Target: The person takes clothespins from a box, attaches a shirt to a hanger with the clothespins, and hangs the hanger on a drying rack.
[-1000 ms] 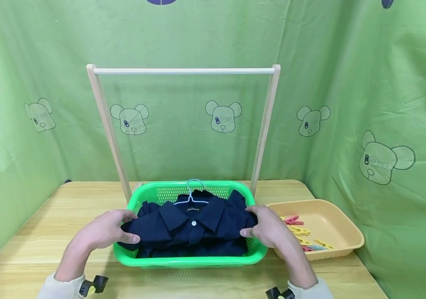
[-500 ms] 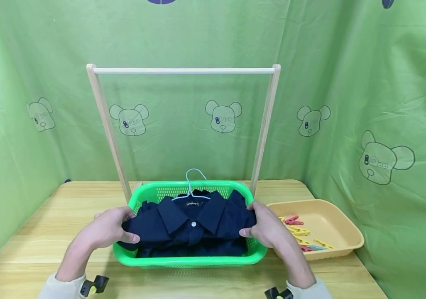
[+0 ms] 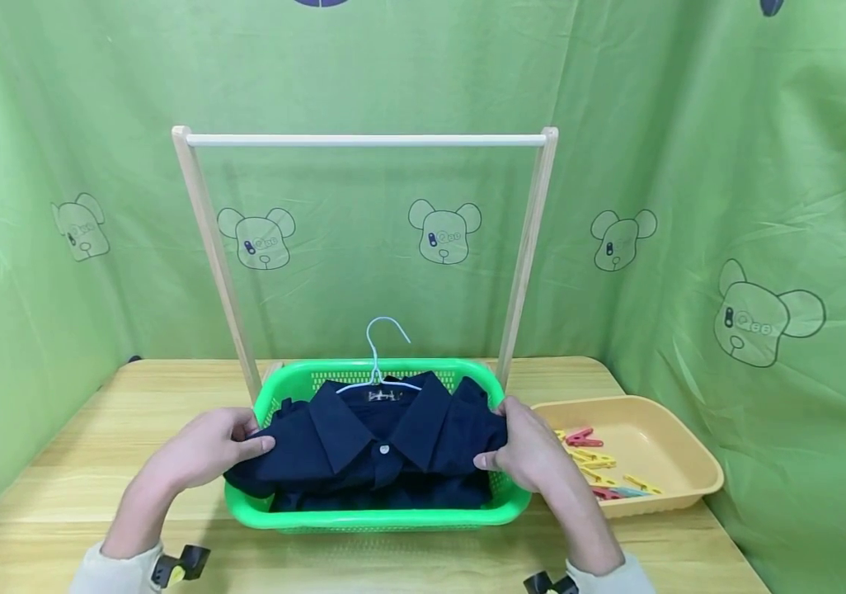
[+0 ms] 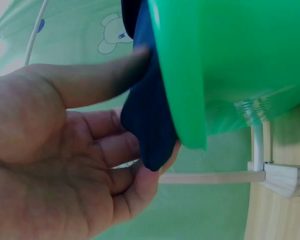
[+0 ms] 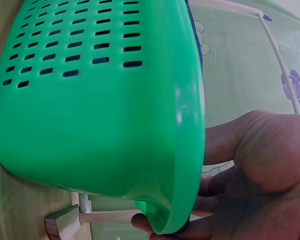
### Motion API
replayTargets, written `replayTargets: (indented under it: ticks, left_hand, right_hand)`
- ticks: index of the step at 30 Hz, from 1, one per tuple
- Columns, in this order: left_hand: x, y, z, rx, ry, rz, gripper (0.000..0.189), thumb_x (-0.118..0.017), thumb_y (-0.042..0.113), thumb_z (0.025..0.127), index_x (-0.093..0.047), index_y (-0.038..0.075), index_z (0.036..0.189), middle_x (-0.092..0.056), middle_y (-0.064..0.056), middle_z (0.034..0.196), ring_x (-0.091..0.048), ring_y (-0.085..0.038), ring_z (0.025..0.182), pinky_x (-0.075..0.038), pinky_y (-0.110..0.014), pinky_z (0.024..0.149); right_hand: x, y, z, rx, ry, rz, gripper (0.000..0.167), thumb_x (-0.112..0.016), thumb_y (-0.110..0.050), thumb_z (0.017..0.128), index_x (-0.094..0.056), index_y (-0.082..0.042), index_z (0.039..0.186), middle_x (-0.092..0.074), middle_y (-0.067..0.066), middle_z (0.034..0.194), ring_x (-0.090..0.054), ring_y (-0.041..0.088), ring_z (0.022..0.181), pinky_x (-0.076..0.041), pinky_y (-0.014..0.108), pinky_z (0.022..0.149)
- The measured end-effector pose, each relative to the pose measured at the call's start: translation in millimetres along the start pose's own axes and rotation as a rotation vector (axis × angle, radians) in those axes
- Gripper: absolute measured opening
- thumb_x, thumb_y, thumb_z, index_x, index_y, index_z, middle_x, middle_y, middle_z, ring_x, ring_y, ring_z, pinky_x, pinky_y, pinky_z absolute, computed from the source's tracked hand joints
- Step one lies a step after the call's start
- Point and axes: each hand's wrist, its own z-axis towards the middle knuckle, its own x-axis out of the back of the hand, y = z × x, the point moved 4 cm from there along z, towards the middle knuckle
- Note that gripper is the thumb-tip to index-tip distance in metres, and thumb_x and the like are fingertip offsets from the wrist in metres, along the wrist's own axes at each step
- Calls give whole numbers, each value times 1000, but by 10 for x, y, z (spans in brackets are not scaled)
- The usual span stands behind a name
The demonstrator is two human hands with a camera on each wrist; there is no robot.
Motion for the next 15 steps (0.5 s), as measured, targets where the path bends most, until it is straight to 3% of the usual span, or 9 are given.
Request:
replayTargets:
  ticks: [5,15]
  left_hand:
    - [30,4,5,-55,38,-9,27,-73,20,90,-55,12,72,-43,3,65,-43,-14,61,-35,-28,58]
    - [79,11,18,-31,163,6,32,-76,23,87,-57,16,63,-41,7,59,-43,-13,59,-33,-27,56]
  right_hand:
    - [13,-13,-7,-8,15,-18,73,-89,-31,76,-50,4,128,-62,26,127,-60,40,111,-50,57,94]
    - [28,-40,-11,-5,42,-39,74,-90,-33,73,-52,5,124,-63,25,121,-60,39,105,-51,55,90]
